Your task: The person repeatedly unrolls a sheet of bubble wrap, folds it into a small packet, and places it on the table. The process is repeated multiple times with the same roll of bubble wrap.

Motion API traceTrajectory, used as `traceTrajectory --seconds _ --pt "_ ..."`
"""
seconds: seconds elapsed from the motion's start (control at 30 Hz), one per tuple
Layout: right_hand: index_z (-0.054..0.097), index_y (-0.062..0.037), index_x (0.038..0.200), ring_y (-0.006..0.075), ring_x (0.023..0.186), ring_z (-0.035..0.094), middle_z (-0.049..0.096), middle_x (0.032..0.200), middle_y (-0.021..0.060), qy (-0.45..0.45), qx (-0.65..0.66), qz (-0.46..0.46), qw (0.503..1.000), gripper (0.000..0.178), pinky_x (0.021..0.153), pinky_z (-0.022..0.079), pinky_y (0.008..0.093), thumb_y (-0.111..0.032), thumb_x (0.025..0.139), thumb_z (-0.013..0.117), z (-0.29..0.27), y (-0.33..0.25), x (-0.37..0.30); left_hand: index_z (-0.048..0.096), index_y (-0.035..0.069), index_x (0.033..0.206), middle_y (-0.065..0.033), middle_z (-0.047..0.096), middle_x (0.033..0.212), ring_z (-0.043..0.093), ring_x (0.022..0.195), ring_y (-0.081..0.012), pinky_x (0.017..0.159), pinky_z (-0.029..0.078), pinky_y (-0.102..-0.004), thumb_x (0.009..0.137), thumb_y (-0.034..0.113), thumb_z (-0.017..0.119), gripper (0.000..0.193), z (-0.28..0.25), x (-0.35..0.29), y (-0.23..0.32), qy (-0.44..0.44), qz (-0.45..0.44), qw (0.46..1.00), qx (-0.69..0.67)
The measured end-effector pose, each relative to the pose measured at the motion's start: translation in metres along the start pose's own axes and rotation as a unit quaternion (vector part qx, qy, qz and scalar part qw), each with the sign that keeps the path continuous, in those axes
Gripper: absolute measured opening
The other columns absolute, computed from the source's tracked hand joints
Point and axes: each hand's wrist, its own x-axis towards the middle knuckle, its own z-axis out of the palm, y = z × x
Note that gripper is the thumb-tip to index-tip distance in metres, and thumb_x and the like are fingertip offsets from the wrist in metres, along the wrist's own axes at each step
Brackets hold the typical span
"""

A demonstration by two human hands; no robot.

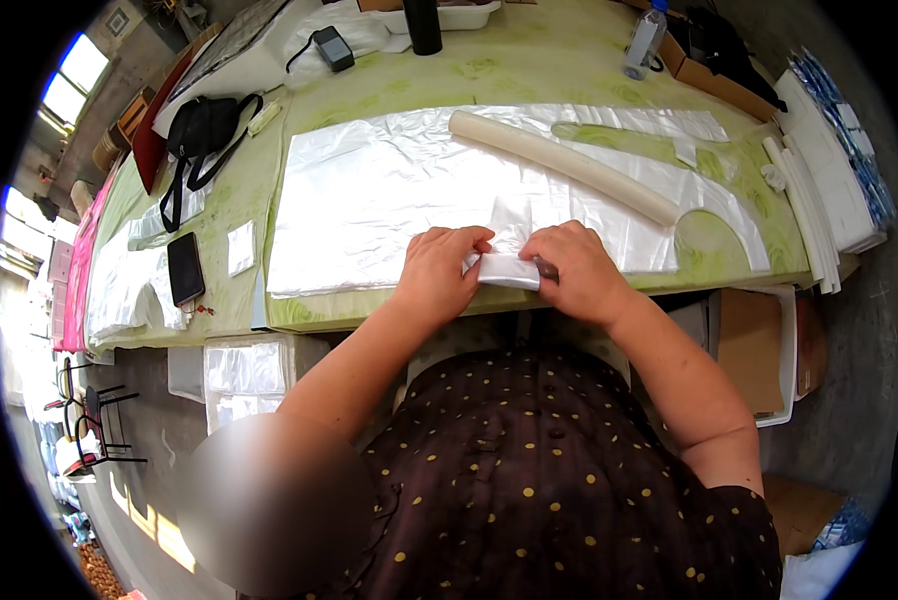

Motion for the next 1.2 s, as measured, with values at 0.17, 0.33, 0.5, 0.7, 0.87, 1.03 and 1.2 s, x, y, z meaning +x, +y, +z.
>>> traceTrajectory --seconds 0.17,0.33,0.5,0.7,0.87,1.03,1.2 --pt "0.074 -0.0094 0.09 0.0343 0.093 0.059 0.065 0.093 0.0116 -0.035 -0.036 0.125 0.991 0.017 0.083 0.047 0.0467 -0.026 0.085 0.07 0.013 0.005 0.011 0.061 0.009 0.125 -0.0001 0.074 0.088 0.068 0.091 -0.0249 0.095 0.044 -0.0446 0.09 0.017 0.067 0.037 0.007 0.009 -0.002 0.005 -0.094 0.994 -0.055" --pt "0.071 -0.0074 0.084 0.0341 0.096 0.059 0.065 0.093 0.0117 0.009 -0.105 0.158 0.982 0.026 0.084 0.047 0.0478 -0.032 0.091 0.066 0.02 -0.005 0.013 0.056 0.008 0.126 -0.0006 0.073 0.085 0.068 0.09 -0.0264 0.093 0.044 -0.0455 0.089 0.017 0.066 0.039 0.012 0.012 -0.001 0.024 -0.094 0.995 -0.01" --pt "0.069 -0.0072 0.083 0.0342 0.097 0.06 0.065 0.093 0.0113 -0.021 -0.141 0.18 0.973 0.028 0.085 0.047 0.0482 -0.035 0.089 0.068 0.018 -0.012 0.018 0.056 0.005 0.126 -0.0086 0.065 0.115 0.059 0.117 -0.0289 0.103 0.041 -0.0496 0.089 0.018 0.068 0.041 0.013 0.012 0.006 0.05 -0.03 0.997 0.056" --pt "0.067 -0.0076 0.097 0.0351 0.099 0.062 0.068 0.099 0.0123 -0.058 -0.11 0.22 0.967 0.028 0.088 0.048 0.0482 -0.034 0.088 0.07 0.01 -0.014 0.026 0.045 0.011 0.151 -0.0156 0.039 0.16 0.03 0.151 -0.0379 0.12 0.021 -0.0628 0.096 0.046 0.062 0.068 0.023 0.011 0.011 -0.017 0.071 0.978 0.194" --pt "0.06 -0.0109 0.13 0.0354 0.11 0.063 0.071 0.115 0.0142 -0.031 -0.071 0.235 0.969 0.048 0.094 0.049 0.0484 -0.034 0.089 0.069 0.003 -0.02 0.03 0.04 0.012 0.156 -0.0165 0.033 0.164 0.024 0.155 -0.0381 0.121 0.015 -0.0656 0.098 0.052 0.058 0.073 0.019 0.016 0.012 -0.086 0.014 0.978 0.191" --pt "0.059 -0.0145 0.136 0.0347 0.114 0.063 0.07 0.119 0.0146 -0.081 -0.094 0.225 0.966 0.053 0.097 0.049 0.0481 -0.033 0.087 0.067 0.003 -0.011 0.036 0.052 0.01 0.146 -0.0181 0.048 0.153 0.044 0.141 -0.0375 0.117 0.031 -0.0551 0.094 0.033 0.069 0.06 0.01 -0.002 0.019 0.026 0.114 0.991 0.06" --pt "0.062 -0.0163 0.132 0.0357 0.113 0.063 0.07 0.118 0.0153 -0.111 -0.104 0.238 0.959 0.051 0.097 0.05 0.0481 -0.032 0.084 0.065 0.001 -0.016 0.043 0.058 0.005 0.132 -0.011 0.063 0.131 0.062 0.118 -0.0256 0.1 0.05 -0.0388 0.094 0.015 0.072 0.041 0.017 -0.08 0.035 -0.068 -0.026 0.947 -0.311"
